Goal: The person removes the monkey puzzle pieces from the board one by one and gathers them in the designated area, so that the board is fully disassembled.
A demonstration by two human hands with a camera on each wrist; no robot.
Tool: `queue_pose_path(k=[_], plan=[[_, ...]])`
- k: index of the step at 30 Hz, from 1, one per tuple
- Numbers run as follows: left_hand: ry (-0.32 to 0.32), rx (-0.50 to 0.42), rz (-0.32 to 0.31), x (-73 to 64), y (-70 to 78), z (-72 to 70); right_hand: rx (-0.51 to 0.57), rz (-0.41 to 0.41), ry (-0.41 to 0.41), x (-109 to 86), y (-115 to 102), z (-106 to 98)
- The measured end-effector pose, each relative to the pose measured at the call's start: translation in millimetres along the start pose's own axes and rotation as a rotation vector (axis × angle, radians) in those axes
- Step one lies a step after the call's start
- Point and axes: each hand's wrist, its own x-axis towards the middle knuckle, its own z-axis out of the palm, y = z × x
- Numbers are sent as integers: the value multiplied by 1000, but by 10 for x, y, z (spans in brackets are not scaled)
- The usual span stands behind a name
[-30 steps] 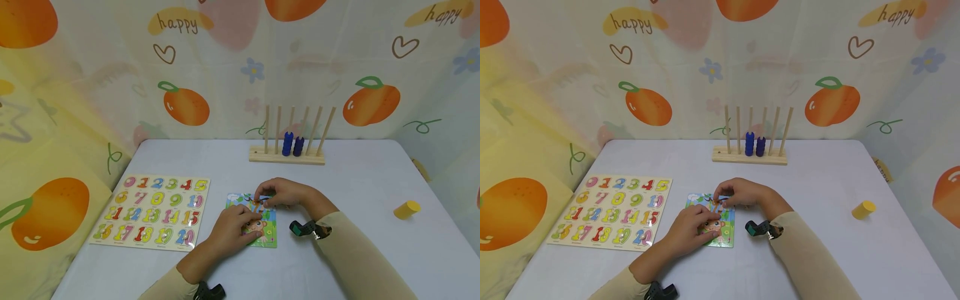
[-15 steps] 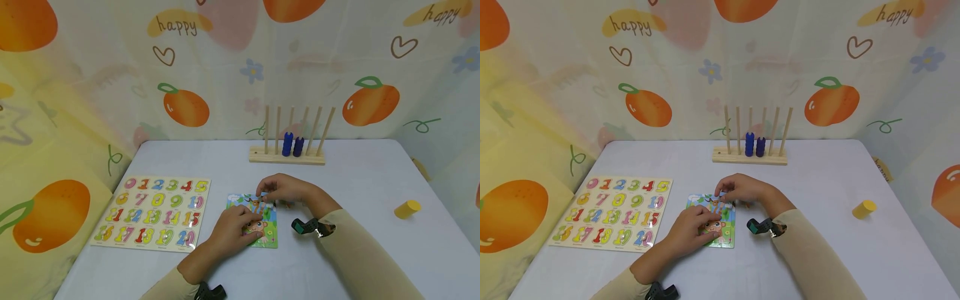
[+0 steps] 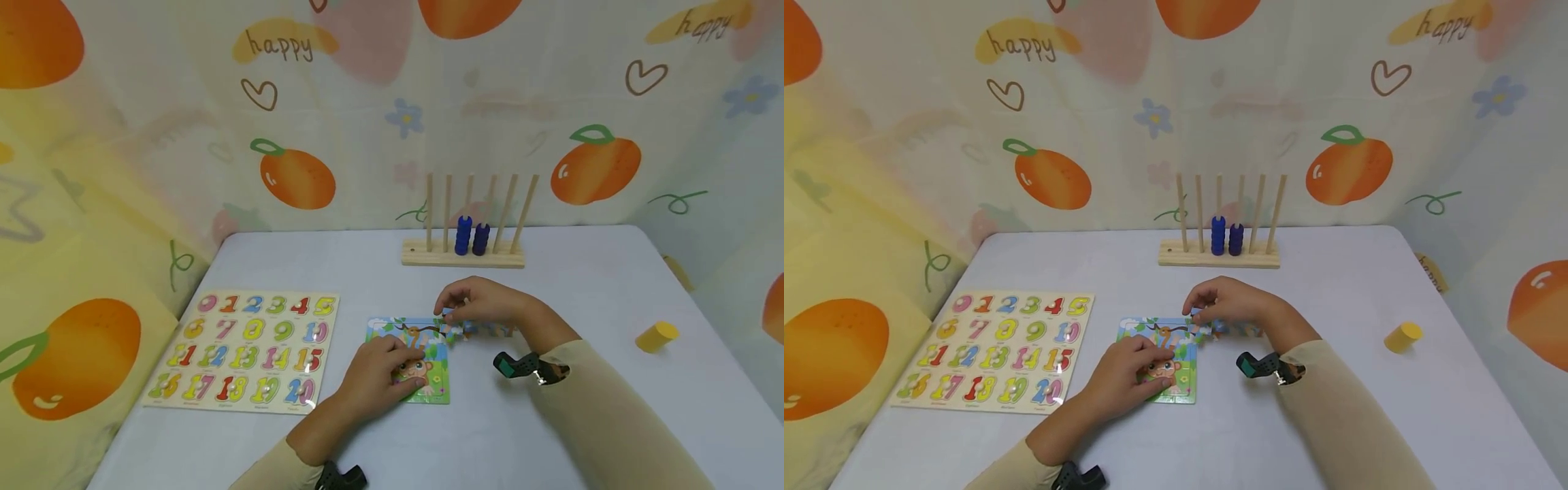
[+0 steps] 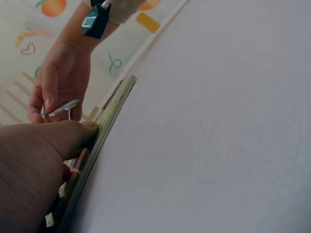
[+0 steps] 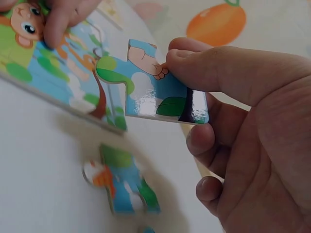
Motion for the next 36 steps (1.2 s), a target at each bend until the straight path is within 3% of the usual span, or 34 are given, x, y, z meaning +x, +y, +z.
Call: queue_pose_path(k=[5,16,36], plan=[[15,-3,-4,-13,-4,-11,-20,-5,21,-109,76,-83],[40,-11,5,-23,5,-3,-11,121,102,-444,249,-250],[22,0,3,-10,-5,20,-103,210,187,-1010,646,-528]])
